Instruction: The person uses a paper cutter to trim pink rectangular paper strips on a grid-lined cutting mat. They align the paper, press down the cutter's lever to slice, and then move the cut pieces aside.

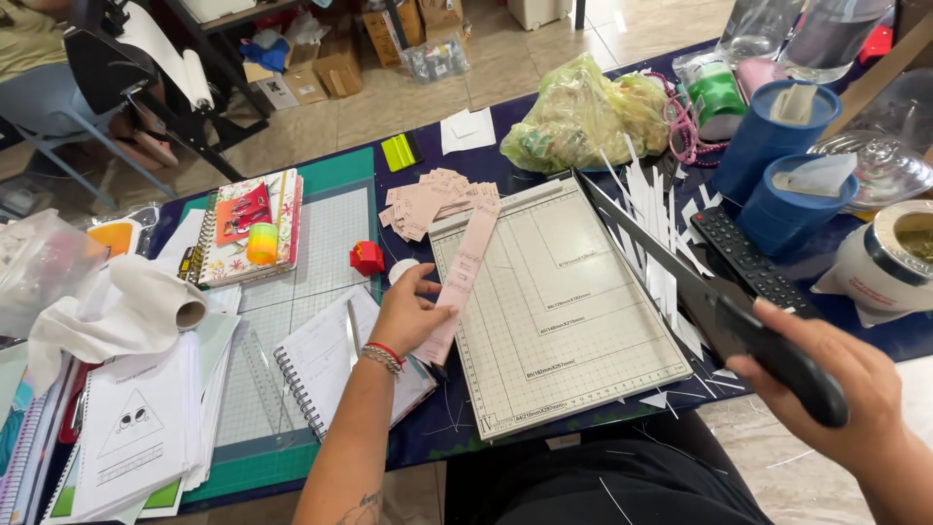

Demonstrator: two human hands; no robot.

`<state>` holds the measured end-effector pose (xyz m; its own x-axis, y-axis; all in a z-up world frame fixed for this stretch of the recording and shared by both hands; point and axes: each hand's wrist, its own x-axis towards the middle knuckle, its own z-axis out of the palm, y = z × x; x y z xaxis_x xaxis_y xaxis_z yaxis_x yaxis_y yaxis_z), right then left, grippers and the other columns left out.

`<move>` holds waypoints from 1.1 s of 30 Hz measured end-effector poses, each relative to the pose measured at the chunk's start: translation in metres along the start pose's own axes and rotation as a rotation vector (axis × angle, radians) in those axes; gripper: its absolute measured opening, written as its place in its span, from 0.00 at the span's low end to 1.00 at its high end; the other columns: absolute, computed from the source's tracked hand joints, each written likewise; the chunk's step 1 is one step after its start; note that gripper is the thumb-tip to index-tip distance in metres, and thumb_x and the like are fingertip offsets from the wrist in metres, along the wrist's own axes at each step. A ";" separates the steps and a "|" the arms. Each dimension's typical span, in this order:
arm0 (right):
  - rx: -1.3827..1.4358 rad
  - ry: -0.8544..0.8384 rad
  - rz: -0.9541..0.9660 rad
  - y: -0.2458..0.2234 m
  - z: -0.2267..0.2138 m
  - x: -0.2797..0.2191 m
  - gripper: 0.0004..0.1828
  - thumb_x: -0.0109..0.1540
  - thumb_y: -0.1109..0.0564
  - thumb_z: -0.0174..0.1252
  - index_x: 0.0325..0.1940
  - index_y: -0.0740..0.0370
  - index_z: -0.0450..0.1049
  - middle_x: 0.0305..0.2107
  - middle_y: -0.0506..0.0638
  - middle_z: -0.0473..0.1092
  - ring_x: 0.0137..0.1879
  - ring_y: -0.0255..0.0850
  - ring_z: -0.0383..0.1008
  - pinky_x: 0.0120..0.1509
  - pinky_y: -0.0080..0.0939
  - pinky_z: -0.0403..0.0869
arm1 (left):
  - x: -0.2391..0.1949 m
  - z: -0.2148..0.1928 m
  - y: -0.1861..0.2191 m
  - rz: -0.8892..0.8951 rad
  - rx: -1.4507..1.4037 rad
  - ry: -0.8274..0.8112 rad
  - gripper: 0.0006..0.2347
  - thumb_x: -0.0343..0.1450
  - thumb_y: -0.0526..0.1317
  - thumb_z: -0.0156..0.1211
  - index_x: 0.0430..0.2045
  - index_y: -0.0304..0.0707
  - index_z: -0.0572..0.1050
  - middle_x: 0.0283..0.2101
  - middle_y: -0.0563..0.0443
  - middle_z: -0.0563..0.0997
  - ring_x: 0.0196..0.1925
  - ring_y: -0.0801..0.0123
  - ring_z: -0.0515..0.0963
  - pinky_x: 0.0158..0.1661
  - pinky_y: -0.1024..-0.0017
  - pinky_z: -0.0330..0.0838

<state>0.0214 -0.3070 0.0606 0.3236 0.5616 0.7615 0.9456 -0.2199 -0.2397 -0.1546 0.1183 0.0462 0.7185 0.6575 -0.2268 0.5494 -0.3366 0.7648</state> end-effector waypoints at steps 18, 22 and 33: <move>0.002 0.233 -0.008 0.020 0.015 0.068 0.24 0.74 0.59 0.67 0.66 0.86 0.79 0.57 0.74 0.77 0.55 0.60 0.78 0.63 0.52 0.73 | -0.037 0.087 0.029 0.574 0.355 -0.268 0.14 0.71 0.42 0.61 0.51 0.48 0.80 0.44 0.50 0.76 0.46 0.62 0.76 0.45 0.65 0.72; 0.000 0.206 0.047 0.022 0.014 0.065 0.25 0.74 0.57 0.66 0.68 0.82 0.78 0.57 0.71 0.77 0.54 0.57 0.78 0.64 0.50 0.72 | -0.029 0.103 0.054 0.634 0.549 -0.125 0.10 0.72 0.46 0.59 0.43 0.51 0.82 0.44 0.53 0.77 0.47 0.64 0.74 0.49 0.60 0.67; 0.052 0.179 0.054 0.017 0.013 0.069 0.24 0.74 0.59 0.64 0.68 0.85 0.76 0.58 0.74 0.74 0.59 0.61 0.77 0.66 0.51 0.72 | 0.092 0.207 0.135 -0.035 -1.473 -0.466 0.18 0.77 0.35 0.41 0.60 0.26 0.52 0.60 0.31 0.65 0.60 0.52 0.67 0.63 0.60 0.67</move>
<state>0.0601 -0.2616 0.1015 0.3676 0.3980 0.8405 0.9289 -0.2019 -0.3106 0.0738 -0.0056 0.0036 0.9334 0.2948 -0.2044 -0.1231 0.7985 0.5893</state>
